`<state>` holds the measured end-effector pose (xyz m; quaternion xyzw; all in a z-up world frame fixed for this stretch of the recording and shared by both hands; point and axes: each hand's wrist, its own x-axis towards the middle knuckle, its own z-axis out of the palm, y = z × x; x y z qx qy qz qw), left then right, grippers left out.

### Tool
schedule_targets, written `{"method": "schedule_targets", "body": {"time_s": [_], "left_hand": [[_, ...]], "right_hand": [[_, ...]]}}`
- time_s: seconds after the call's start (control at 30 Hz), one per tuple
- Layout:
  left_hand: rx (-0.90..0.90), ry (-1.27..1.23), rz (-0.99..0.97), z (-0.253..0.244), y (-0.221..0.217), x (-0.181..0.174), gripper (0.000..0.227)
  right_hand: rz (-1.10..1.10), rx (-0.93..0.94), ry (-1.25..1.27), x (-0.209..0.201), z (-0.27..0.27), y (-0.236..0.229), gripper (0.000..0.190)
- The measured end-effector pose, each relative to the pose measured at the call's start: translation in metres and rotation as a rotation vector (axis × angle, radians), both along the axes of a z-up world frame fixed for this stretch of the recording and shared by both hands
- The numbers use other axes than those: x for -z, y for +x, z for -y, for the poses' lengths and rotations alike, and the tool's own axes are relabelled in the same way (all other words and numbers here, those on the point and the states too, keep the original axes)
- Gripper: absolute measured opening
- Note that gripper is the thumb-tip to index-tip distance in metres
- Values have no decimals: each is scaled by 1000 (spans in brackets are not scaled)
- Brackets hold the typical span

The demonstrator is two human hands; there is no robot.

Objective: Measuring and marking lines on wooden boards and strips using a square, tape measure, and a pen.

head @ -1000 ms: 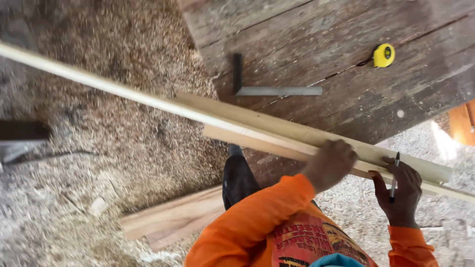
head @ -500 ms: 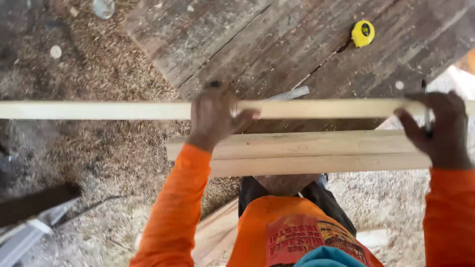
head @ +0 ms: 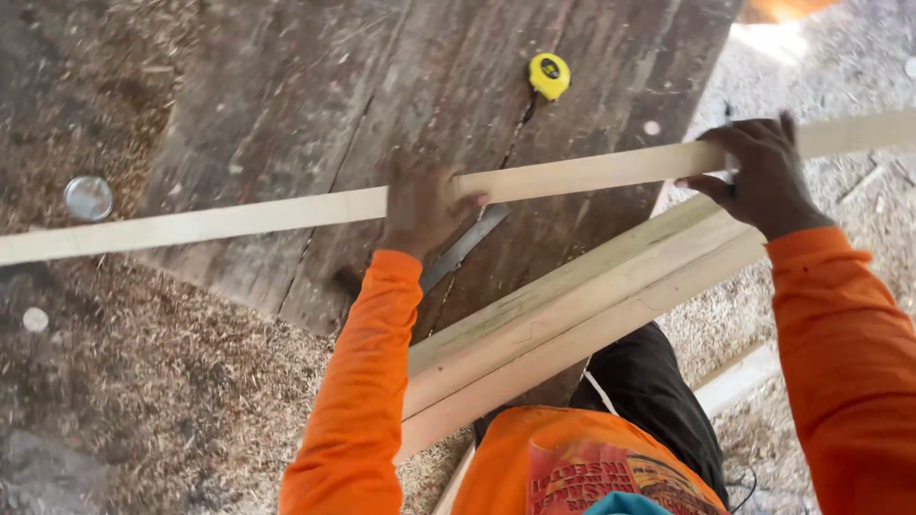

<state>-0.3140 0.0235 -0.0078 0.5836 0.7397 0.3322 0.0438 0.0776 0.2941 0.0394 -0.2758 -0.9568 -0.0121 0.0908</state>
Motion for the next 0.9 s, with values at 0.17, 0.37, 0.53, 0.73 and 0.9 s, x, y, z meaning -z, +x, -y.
{"method": "schedule_targets", "body": {"time_s": [0.17, 0.37, 0.53, 0.73, 0.9], "left_hand": [[-161, -6, 109, 55, 7, 45, 34], [-46, -781, -98, 108, 9, 81, 53], [14, -852, -155, 92, 19, 89, 47], [-92, -859, -80, 85, 33, 73, 42], [-62, -747, 1, 105, 15, 111, 54]], "right_hand": [[137, 27, -170, 40, -31, -7, 59], [99, 100, -143, 90, -75, -37, 71], [-55, 147, -105, 86, -69, -51, 75], [-325, 183, -272, 8, -14, -10, 58], [-733, 268, -431, -66, 57, 76, 44]]}}
